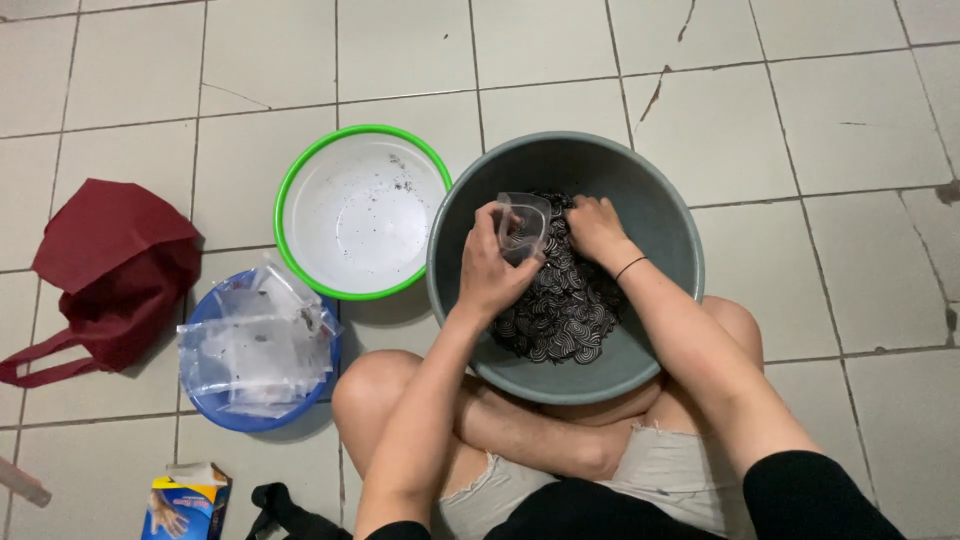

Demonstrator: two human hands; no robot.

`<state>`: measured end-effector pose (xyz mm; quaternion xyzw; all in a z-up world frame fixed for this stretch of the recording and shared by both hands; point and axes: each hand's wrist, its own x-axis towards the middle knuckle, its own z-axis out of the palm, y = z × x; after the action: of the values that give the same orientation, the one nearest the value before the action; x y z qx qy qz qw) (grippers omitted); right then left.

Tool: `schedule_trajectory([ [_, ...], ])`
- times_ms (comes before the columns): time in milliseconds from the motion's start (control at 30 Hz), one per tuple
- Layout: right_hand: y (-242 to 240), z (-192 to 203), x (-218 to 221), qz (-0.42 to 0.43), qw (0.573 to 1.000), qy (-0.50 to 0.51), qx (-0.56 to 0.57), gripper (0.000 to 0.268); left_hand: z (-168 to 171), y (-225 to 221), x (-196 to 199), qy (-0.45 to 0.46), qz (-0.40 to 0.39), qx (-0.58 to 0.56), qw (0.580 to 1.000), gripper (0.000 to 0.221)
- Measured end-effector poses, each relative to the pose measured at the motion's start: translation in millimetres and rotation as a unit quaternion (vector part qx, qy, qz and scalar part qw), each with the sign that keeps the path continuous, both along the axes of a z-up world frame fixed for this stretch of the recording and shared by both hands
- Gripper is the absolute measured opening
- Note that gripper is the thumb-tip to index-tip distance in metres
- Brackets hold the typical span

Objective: Packaging small black elastic rings into plastic bags using a small cup as a scoop.

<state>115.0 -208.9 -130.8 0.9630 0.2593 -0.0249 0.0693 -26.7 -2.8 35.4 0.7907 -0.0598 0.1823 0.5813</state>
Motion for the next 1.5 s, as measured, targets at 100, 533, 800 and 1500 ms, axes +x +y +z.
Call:
schedule_trajectory([
  [100,0.9,-1.9,0.1,0.002,1.000,-0.001,0.000,0.027,-11.8,-0.6,3.7,0.033,-0.007,-0.044,0.998,0.052],
  [533,6.0,2.7,0.4,0.011,0.999,-0.048,0.004,0.026,-12.5,3.7,12.7,0.021,0.019,-0.097,0.995,0.061],
  [800,9.6,66.3,-15.2,-0.021,0.986,-0.003,0.167,0.010,-20.2,7.5,13.4,-0.022,0.019,-0.066,0.997,0.057],
  [1500,34.2,213.3,-65.3,0.064,0.751,0.134,0.643,0.004,-23.6,4.0,19.7,-0.036,0.028,0.104,0.994,0.063],
])
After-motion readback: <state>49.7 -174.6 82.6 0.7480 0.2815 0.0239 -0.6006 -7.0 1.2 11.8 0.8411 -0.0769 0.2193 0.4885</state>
